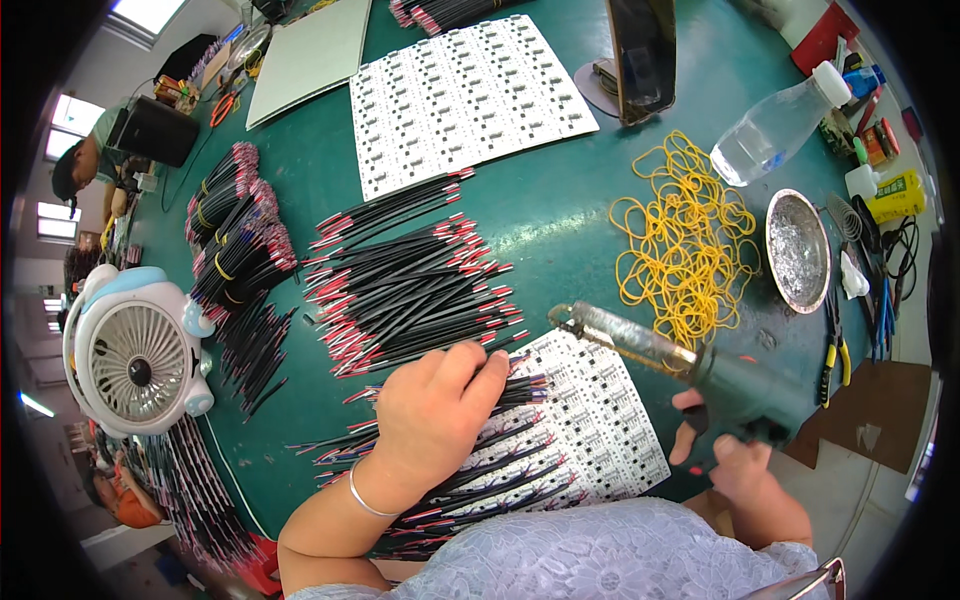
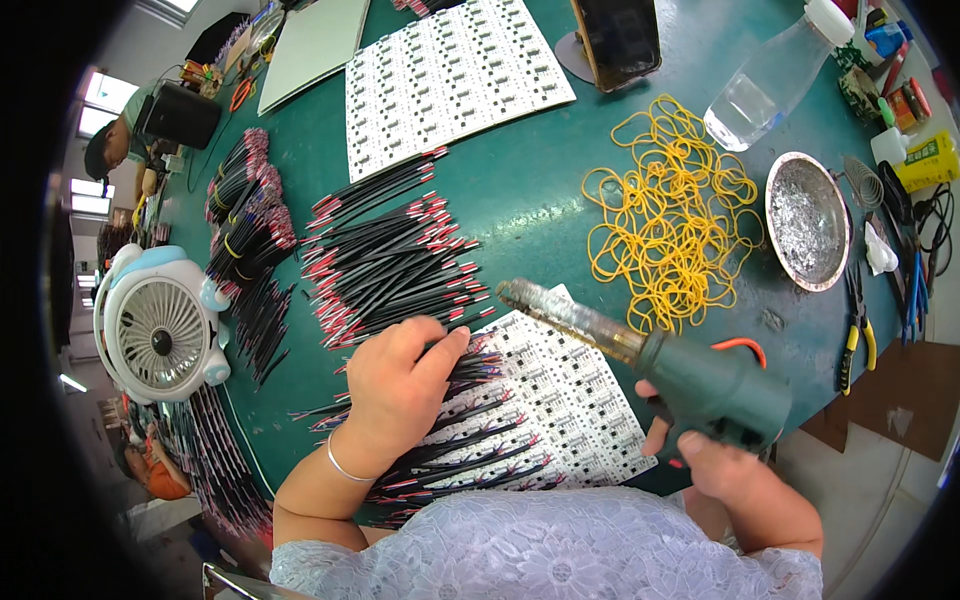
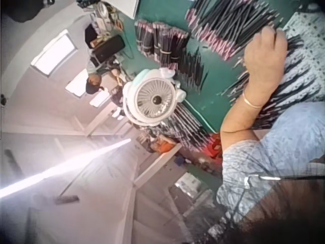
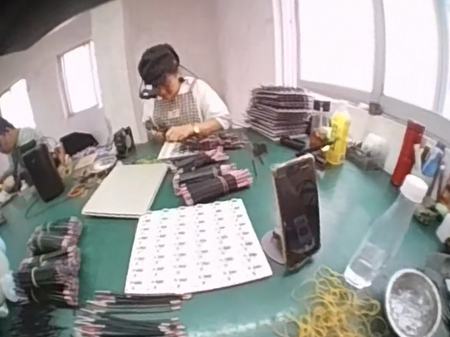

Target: The person solders wire ends onto circuit board panels using a soldering tool, positioning each wire onto the board by hand and gathering additional wires from bundles on the table.

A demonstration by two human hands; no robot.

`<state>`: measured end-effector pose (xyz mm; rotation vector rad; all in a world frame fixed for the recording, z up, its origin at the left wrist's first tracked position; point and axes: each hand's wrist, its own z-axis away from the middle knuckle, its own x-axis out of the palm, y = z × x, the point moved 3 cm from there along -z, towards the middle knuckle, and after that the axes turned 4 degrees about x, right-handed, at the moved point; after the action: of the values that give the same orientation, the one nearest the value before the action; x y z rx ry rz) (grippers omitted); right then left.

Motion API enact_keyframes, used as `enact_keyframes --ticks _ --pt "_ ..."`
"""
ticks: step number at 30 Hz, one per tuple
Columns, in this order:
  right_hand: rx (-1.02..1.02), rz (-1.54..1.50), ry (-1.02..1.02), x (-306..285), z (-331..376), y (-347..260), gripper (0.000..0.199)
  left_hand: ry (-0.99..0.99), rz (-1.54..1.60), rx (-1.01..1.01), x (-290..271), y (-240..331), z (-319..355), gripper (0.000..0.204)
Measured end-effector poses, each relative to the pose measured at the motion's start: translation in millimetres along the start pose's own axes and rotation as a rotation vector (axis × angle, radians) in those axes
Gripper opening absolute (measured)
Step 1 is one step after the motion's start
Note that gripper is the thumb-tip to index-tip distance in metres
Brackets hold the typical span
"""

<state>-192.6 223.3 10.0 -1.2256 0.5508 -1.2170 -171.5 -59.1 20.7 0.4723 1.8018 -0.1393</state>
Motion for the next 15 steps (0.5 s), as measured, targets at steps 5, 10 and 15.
enact_keyframes --ticks 5,10,15 --pt "-0.052 0.495 -0.142 9.8 8.8 0.4 0.037 -0.026 0.017 0.043 -1.0 1.3 0.6 0.026" --pt "-0.095 0.653 -0.114 23.0 12.5 1.2 0.033 -0.008 0.038 0.047 -0.9 0.7 0.8 0.027" --pt "-0.131 0.764 -0.129 15.5 13.8 7.3 0.033 -0.073 0.006 0.021 -5.9 1.8 0.8 0.026"
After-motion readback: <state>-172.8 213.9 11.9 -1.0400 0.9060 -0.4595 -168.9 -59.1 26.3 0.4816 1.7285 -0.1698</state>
